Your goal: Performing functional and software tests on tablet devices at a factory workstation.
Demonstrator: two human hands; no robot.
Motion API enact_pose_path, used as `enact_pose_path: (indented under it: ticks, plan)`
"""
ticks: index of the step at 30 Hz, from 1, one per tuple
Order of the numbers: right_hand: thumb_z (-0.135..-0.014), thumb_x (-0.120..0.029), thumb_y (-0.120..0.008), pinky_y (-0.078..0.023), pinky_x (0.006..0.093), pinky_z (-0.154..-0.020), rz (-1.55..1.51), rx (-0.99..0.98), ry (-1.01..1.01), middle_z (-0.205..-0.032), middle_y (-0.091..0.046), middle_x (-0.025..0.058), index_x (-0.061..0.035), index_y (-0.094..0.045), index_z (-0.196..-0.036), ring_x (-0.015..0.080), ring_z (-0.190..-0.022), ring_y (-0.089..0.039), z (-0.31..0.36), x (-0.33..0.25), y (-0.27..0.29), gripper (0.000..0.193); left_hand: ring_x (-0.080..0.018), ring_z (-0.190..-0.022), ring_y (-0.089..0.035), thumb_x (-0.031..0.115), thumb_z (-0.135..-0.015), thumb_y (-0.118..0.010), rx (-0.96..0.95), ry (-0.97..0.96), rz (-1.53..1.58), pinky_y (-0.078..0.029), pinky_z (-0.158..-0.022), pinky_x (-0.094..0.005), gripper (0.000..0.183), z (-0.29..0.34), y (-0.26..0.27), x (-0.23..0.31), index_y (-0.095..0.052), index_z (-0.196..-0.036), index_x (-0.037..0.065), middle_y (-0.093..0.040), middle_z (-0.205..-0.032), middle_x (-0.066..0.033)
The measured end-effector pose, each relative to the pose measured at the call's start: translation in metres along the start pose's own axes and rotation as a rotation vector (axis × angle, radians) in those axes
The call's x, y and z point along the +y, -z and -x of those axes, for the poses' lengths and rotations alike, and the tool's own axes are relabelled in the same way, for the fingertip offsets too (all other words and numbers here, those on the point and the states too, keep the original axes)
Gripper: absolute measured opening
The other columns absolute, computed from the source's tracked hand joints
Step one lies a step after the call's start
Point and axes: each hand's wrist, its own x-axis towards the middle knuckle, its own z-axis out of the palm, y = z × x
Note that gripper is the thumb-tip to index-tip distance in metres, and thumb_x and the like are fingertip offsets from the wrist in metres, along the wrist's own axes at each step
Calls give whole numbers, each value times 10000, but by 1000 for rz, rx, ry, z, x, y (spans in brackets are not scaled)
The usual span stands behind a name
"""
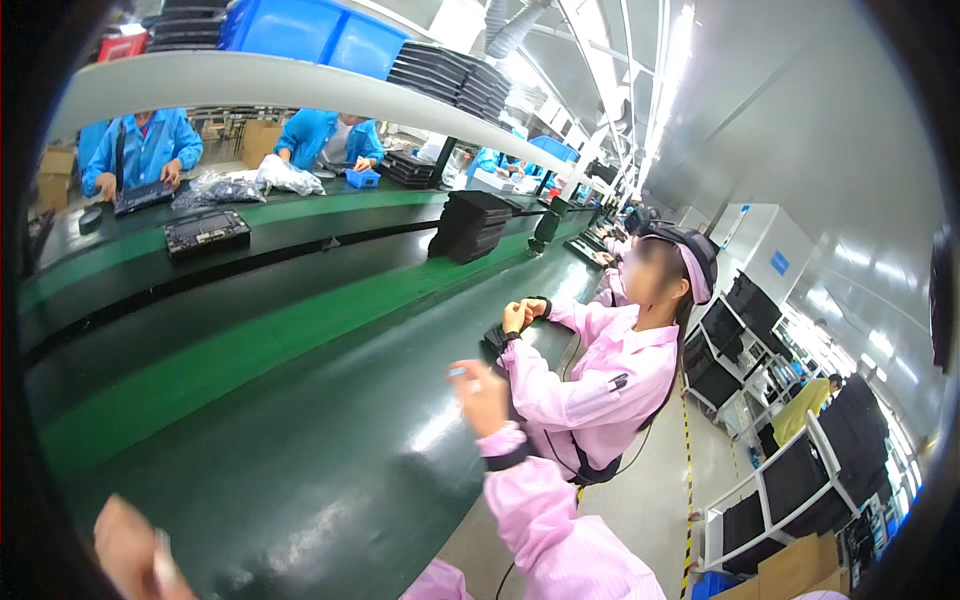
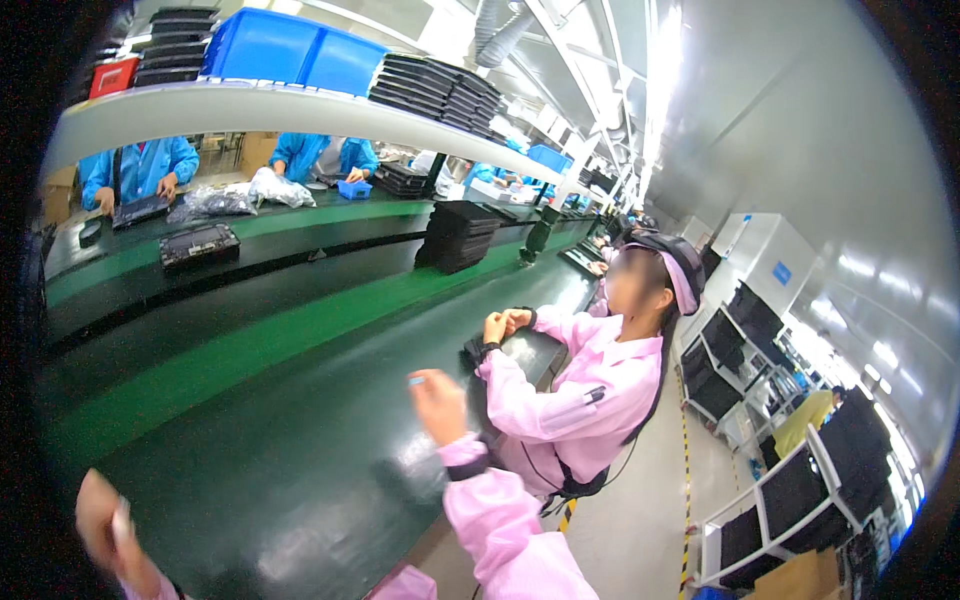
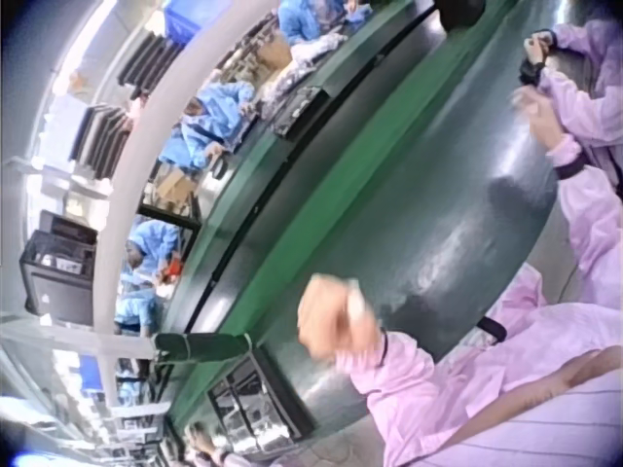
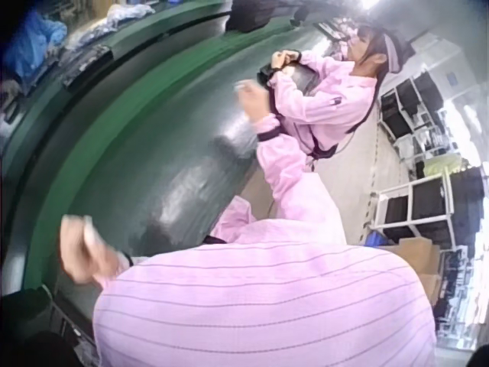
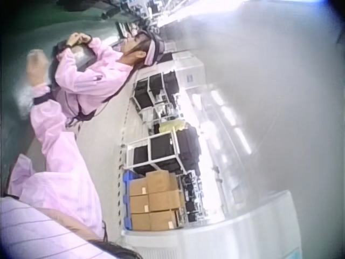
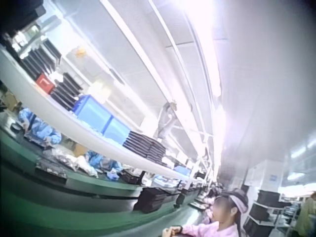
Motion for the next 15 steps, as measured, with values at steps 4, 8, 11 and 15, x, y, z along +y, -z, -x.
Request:
enact_pose_path:
  ticks: [4, 8, 11, 15]
  plan:
    - [-801, -128, -549, -461, 389, -714, -223, -374, 192, -829, -600, 152, -35, -596, -896, 321, -802, -573, 30, -17, -90, 141, -205, -462, -372, -19, -702, -502, -123, 181, -231, -256, -446, -322, 35, 15, -88, -52, -489, -689, 10, -398, -567, -82]
    - [-811, -128, -537, -448, 404, -675, -349, -528, 191, -767, -571, 152, -37, -568, -885, 325, -749, -560, 50, -50, -170, 122, -235, -461, -449, 19, -717, -550, -371, 381, -237, -318, -449, -341, 80, 64, -113, -103, -489, -665, 25, -440, -522, -97]
    - [-831, -131, -520, -436, 391, -623, -416, -583, 149, -766, -578, 142, -42, -561, -892, 321, -714, -560, 61, -56, -188, 115, -240, -438, -465, 35, -731, -567, -410, 479, -312, -335, -442, -350, 105, 104, -121, -137, -489, -660, 30, -448, -503, -95]
    - [-870, -138, -501, -420, 266, -550, -560, -532, -154, -605, -544, 70, -28, -566, -898, 135, -529, -501, 55, -47, -197, 131, -232, -436, -479, 44, -739, -569, -501, 558, -279, -349, -445, -338, 79, 124, -132, -159, -522, -683, 17, -480, -506, -98]
